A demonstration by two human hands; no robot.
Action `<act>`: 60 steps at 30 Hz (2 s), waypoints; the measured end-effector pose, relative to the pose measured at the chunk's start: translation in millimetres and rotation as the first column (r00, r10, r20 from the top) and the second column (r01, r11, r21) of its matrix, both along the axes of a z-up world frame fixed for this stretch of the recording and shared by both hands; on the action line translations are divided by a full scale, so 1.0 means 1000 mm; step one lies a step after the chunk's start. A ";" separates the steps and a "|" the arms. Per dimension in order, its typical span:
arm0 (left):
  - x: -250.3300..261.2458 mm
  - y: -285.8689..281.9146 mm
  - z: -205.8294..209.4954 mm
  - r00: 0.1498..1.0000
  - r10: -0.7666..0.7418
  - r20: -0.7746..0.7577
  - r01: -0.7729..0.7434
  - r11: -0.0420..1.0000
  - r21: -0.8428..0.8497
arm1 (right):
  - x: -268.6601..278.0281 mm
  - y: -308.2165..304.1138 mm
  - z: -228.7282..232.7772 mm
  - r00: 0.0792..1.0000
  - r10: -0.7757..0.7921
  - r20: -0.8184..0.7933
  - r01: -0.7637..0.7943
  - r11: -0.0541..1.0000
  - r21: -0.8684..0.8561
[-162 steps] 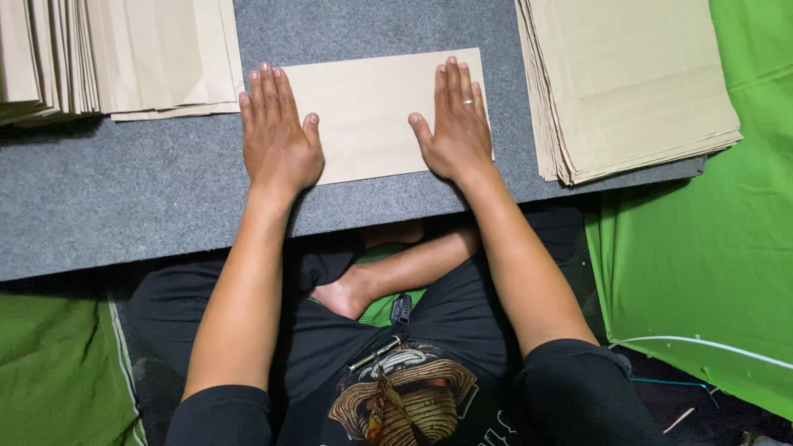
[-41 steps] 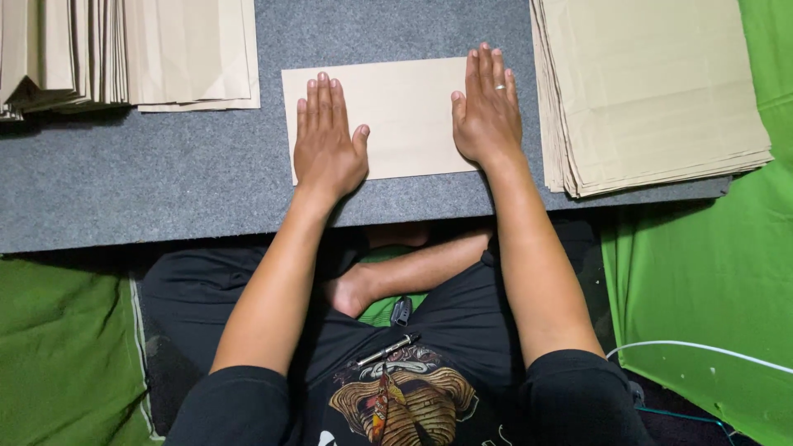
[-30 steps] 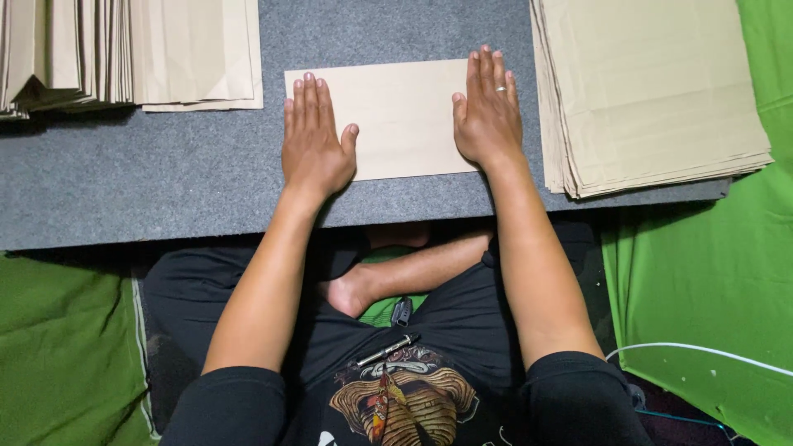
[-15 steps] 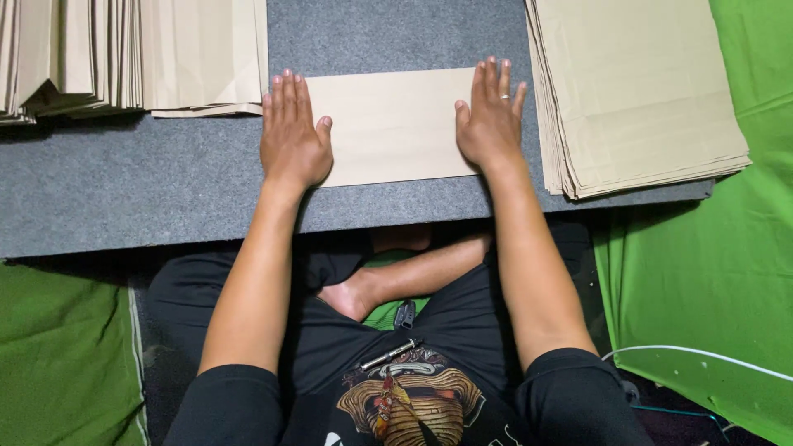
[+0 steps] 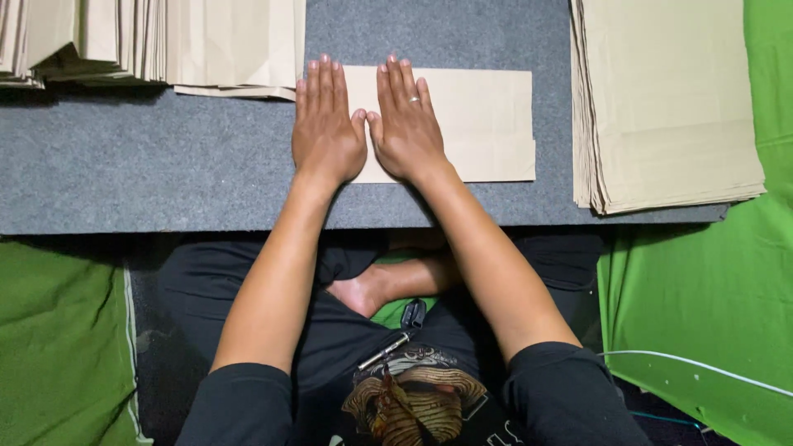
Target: Folding and smoothing paper bags on a flat surface
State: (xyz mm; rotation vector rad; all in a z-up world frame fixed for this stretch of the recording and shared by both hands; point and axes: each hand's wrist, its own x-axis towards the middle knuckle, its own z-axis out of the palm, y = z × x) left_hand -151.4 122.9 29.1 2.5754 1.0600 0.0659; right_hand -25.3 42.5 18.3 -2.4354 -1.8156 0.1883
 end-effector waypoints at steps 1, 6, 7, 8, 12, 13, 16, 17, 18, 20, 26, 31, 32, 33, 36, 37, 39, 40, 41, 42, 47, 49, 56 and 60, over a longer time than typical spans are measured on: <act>-0.001 -0.001 0.000 1.000 -0.002 -0.002 0.002 1.000 -0.004 | -0.004 -0.010 -0.004 1.000 -0.002 -0.002 0.002 1.000 -0.004; 0.001 0.001 -0.010 1.000 -0.002 0.023 0.001 0.999 0.043 | -0.010 -0.032 -0.012 0.998 0.043 0.047 -0.047 0.994 0.101; 0.001 0.002 -0.012 1.000 -0.005 0.020 0.004 0.999 0.046 | -0.007 -0.026 -0.011 0.998 0.040 0.045 -0.044 0.993 0.105; 0.002 0.003 -0.014 1.000 0.001 0.030 -0.002 0.998 0.056 | -0.004 -0.020 -0.009 1.000 0.028 0.010 -0.028 0.997 0.070; 0.001 0.000 -0.012 0.999 -0.013 0.037 0.011 0.998 0.068 | 0.001 -0.005 -0.014 0.999 -0.002 0.041 -0.001 0.997 0.075; 0.000 -0.001 -0.009 0.999 -0.016 0.037 0.014 0.997 0.070 | -0.002 -0.009 -0.006 0.999 -0.005 0.041 0.002 0.997 0.076; -0.001 -0.001 -0.006 0.999 -0.037 0.006 0.037 0.999 0.035 | -0.010 -0.026 0.004 0.998 -0.018 -0.067 0.015 0.999 -0.043; -0.001 -0.001 -0.006 0.999 -0.039 0.014 0.038 0.998 0.048 | -0.011 -0.034 -0.001 1.000 -0.005 -0.030 0.006 1.000 0.009; -0.001 -0.001 -0.006 0.999 -0.040 0.022 0.038 0.997 0.061 | -0.013 -0.042 -0.006 1.000 0.005 0.008 -0.005 0.998 0.060; 0.000 -0.001 -0.007 0.999 -0.039 0.026 0.037 0.998 0.058 | -0.010 -0.039 -0.006 1.000 -0.006 0.007 0.005 0.998 0.069; -0.001 -0.001 -0.010 0.998 -0.050 0.041 0.047 0.996 0.071 | 0.005 -0.017 -0.001 0.996 -0.086 -0.025 0.086 0.996 -0.011; -0.002 0.000 -0.015 0.994 -0.064 0.089 0.055 0.993 0.104 | 0.002 -0.041 -0.009 0.998 -0.066 0.011 0.066 0.996 0.064; -0.002 0.000 -0.015 0.994 -0.064 0.087 0.054 0.993 0.105 | 0.001 -0.046 -0.010 0.998 -0.064 0.028 0.061 0.994 0.086; -0.002 0.000 -0.013 0.995 -0.060 0.086 0.050 0.993 0.108 | 0.001 -0.050 -0.011 0.997 -0.058 0.047 0.053 0.992 0.110; -0.002 -0.001 -0.013 0.995 -0.058 0.083 0.049 0.992 0.116 | 0.010 -0.036 -0.001 0.996 -0.086 -0.030 0.087 0.996 0.009; -0.002 -0.001 -0.014 0.995 -0.061 0.082 0.051 0.992 0.117 | 0.014 -0.032 -0.001 0.996 -0.089 -0.031 0.089 0.996 0.009; -0.002 0.000 -0.016 0.994 -0.066 0.089 0.054 0.990 0.132 | 0.021 -0.022 -0.001 0.994 -0.108 -0.005 0.108 0.994 -0.013; -0.002 0.000 -0.016 0.994 -0.067 0.088 0.055 0.990 0.132 | 0.020 -0.026 -0.002 0.994 -0.109 -0.005 0.109 0.994 -0.013; -0.002 0.000 -0.017 0.993 -0.068 0.093 0.055 0.989 0.140 | 0.019 -0.029 -0.002 0.995 -0.100 0.001 0.100 0.995 -0.006; -0.002 0.000 -0.018 0.993 -0.069 0.097 0.054 0.988 0.147 | 0.019 -0.032 -0.003 0.996 -0.091 0.008 0.091 0.996 0.001; 0.000 -0.002 -0.002 0.999 -0.044 0.000 0.043 0.998 0.042 | 0.016 -0.048 0.001 0.995 -0.096 -0.006 0.096 0.995 0.009; 0.000 -0.002 -0.004 0.999 -0.044 -0.008 0.044 0.998 0.044 | 0.020 -0.043 0.010 0.995 -0.104 -0.009 0.104 0.995 0.007; 0.000 -0.002 -0.003 0.999 -0.041 0.022 0.040 0.998 0.052 | 0.026 -0.044 0.020 0.990 -0.135 -0.044 0.131 0.987 -0.092; 0.000 -0.002 -0.003 0.999 -0.036 0.003 0.035 0.998 0.049 | 0.028 -0.063 0.009 0.994 -0.108 -0.034 0.108 0.994 -0.015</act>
